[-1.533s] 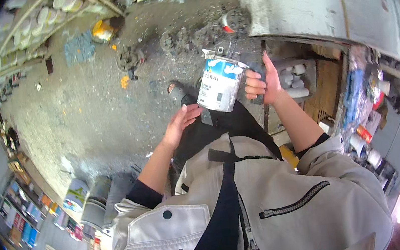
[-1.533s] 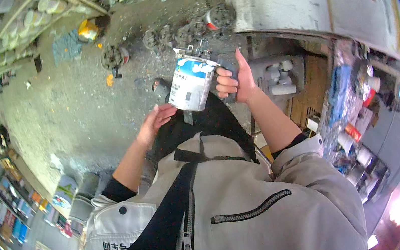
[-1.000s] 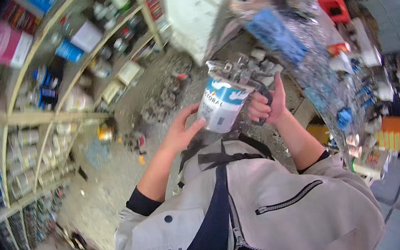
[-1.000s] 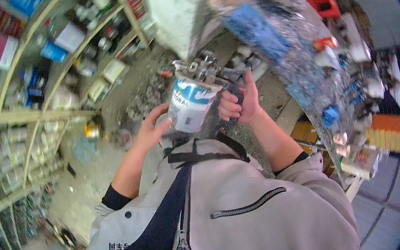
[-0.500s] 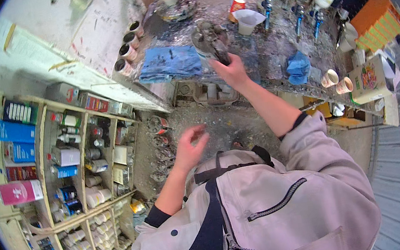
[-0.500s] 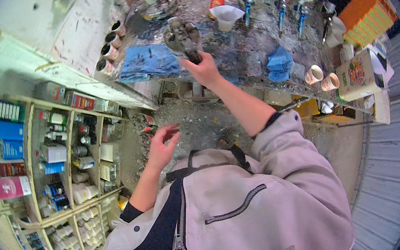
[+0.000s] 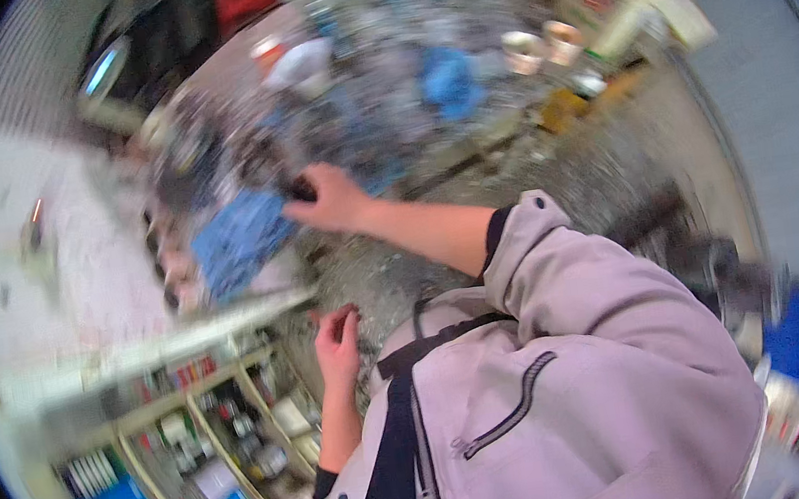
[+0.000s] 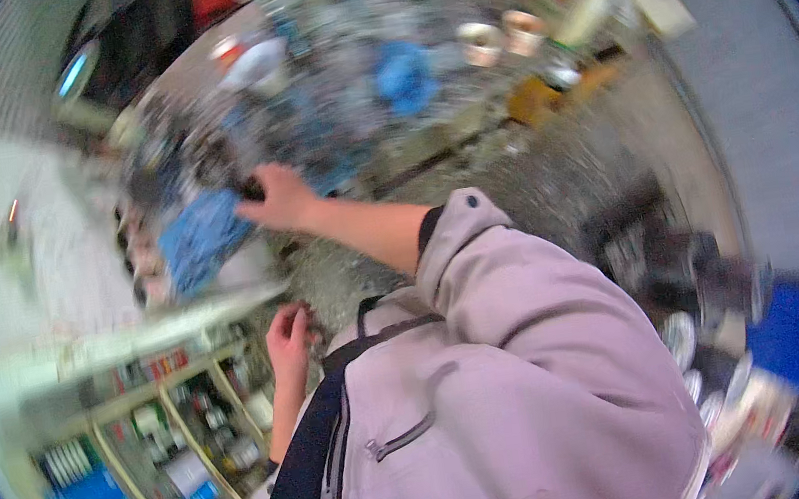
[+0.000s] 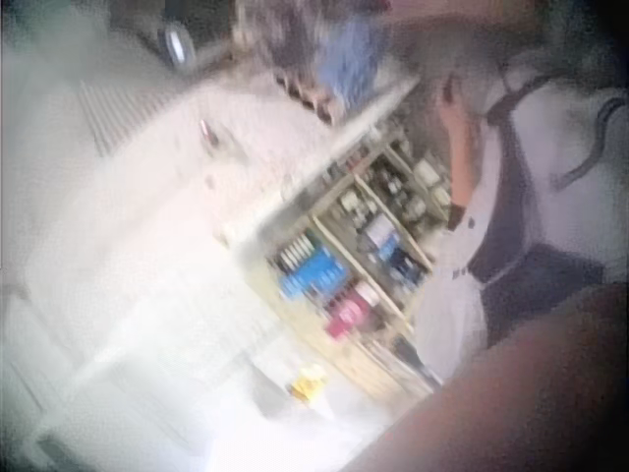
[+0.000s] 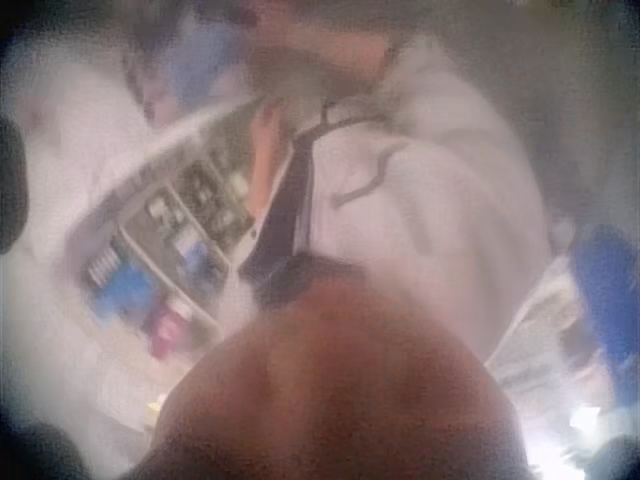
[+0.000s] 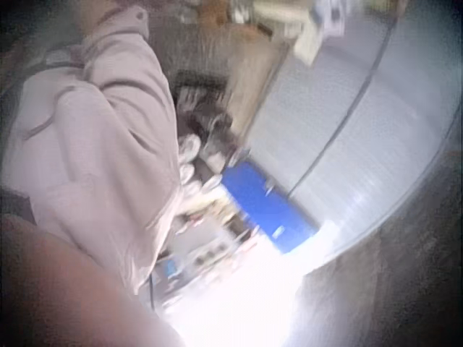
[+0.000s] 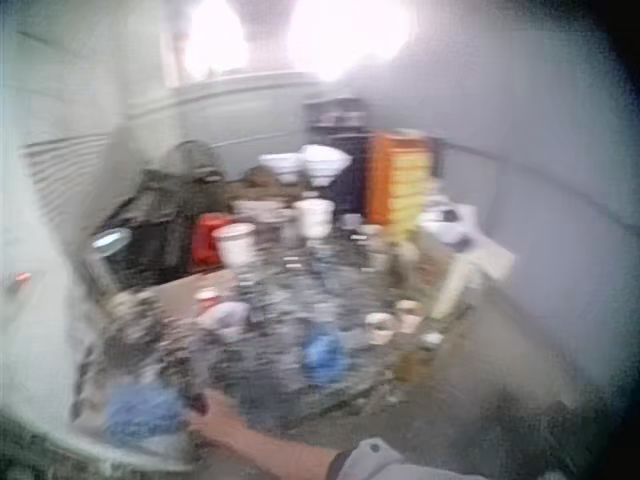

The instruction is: The person opens a paint can, stirs the contents with a stick, and uses the stick to apply paint to a brake caliper held in the left hand. The person repeatedly dips the stick into the can and coats the caliper surfaces.

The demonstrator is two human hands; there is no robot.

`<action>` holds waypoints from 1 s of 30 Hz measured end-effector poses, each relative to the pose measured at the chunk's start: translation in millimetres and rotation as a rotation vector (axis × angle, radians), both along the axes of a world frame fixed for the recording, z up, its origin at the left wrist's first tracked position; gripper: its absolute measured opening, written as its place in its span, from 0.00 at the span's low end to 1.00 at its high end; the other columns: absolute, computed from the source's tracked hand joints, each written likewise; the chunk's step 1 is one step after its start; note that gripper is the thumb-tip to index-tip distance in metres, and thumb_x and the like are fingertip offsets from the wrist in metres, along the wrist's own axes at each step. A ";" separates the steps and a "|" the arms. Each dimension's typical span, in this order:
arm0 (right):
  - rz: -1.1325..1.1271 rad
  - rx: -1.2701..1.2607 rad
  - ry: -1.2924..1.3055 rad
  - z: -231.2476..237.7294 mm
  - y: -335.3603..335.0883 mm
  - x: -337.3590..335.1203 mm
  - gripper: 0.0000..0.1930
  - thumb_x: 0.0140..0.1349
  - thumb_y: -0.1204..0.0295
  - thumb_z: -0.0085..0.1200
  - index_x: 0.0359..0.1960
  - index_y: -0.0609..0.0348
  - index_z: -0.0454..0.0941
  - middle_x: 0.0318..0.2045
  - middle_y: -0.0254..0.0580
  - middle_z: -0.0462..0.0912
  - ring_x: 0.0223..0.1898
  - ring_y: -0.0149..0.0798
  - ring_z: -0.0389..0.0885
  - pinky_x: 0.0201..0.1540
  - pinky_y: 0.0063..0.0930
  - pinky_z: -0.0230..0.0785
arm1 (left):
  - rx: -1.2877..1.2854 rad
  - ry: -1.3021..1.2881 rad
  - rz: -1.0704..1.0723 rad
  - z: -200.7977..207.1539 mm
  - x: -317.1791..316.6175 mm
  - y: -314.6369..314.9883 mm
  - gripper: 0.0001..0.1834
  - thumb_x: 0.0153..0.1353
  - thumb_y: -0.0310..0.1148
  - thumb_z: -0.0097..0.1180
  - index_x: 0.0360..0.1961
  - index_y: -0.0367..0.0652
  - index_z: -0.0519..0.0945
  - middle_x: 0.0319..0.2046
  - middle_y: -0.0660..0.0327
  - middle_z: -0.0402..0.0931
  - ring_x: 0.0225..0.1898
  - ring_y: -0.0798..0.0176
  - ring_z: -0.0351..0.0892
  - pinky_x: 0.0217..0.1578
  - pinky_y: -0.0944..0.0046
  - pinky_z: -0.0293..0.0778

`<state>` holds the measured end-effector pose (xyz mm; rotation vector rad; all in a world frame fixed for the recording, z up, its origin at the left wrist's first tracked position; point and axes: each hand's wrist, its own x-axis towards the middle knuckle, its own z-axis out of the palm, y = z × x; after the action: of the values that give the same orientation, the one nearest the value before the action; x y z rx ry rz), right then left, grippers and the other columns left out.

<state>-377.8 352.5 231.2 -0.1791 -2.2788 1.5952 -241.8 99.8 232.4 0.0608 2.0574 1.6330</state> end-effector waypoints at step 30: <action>-2.661 -0.404 -0.574 -140.4 -130.0 1039.6 0.23 0.66 0.53 0.63 0.52 0.58 0.81 0.40 0.48 0.89 0.44 0.47 0.88 0.50 0.41 0.77 | -0.123 0.142 -1.624 -38.6 362.2 321.0 0.15 0.75 0.38 0.58 0.45 0.36 0.87 0.31 0.65 0.83 0.33 0.72 0.77 0.38 0.68 0.73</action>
<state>661.8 222.4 90.8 -2.3237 -0.1290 0.1137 120.3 420.8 193.7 1.3846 1.2968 0.4329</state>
